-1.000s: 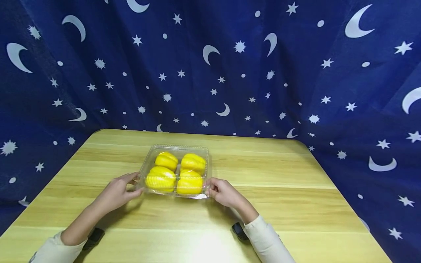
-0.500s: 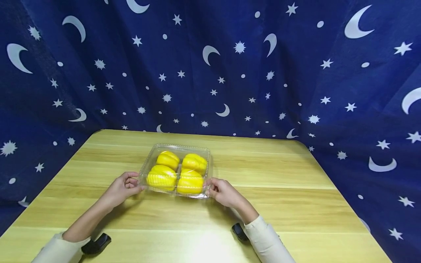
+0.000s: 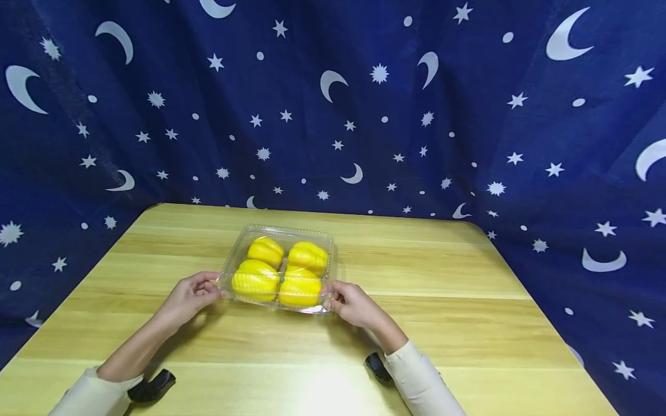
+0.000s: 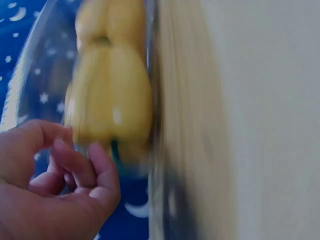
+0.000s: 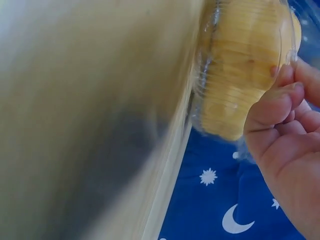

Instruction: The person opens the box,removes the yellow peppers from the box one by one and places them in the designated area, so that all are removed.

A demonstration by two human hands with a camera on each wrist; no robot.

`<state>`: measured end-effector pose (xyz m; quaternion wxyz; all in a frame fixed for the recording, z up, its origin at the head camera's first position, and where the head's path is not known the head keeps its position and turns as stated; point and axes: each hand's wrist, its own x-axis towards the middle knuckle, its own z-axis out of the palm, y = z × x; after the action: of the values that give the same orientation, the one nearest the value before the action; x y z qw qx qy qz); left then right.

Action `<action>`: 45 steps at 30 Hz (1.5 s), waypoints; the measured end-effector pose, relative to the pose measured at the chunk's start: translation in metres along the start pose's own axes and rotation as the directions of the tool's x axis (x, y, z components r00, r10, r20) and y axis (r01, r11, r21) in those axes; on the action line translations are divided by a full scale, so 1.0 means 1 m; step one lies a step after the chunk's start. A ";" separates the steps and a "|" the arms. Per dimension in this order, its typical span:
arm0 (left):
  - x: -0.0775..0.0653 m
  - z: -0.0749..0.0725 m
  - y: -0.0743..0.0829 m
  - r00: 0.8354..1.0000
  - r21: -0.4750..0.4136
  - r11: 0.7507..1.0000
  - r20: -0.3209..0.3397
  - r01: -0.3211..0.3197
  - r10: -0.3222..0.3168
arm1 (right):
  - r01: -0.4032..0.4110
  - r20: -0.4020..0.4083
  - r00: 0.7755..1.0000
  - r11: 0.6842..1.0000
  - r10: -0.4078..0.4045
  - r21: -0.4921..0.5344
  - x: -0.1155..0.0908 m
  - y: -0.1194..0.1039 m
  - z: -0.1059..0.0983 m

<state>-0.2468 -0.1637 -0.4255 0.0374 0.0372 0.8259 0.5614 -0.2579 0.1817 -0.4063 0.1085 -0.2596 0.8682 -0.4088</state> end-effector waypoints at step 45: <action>-0.004 -0.023 -0.003 0.954 -0.125 0.992 0.295 -0.020 0.056 | 0.057 0.134 0.988 0.993 -0.070 0.103 0.006 0.010 -0.010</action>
<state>-0.2455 -0.1862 -0.4200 0.1528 0.1352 0.7746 0.5986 -0.2706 0.1904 -0.4068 0.1678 -0.3091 0.8287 -0.4355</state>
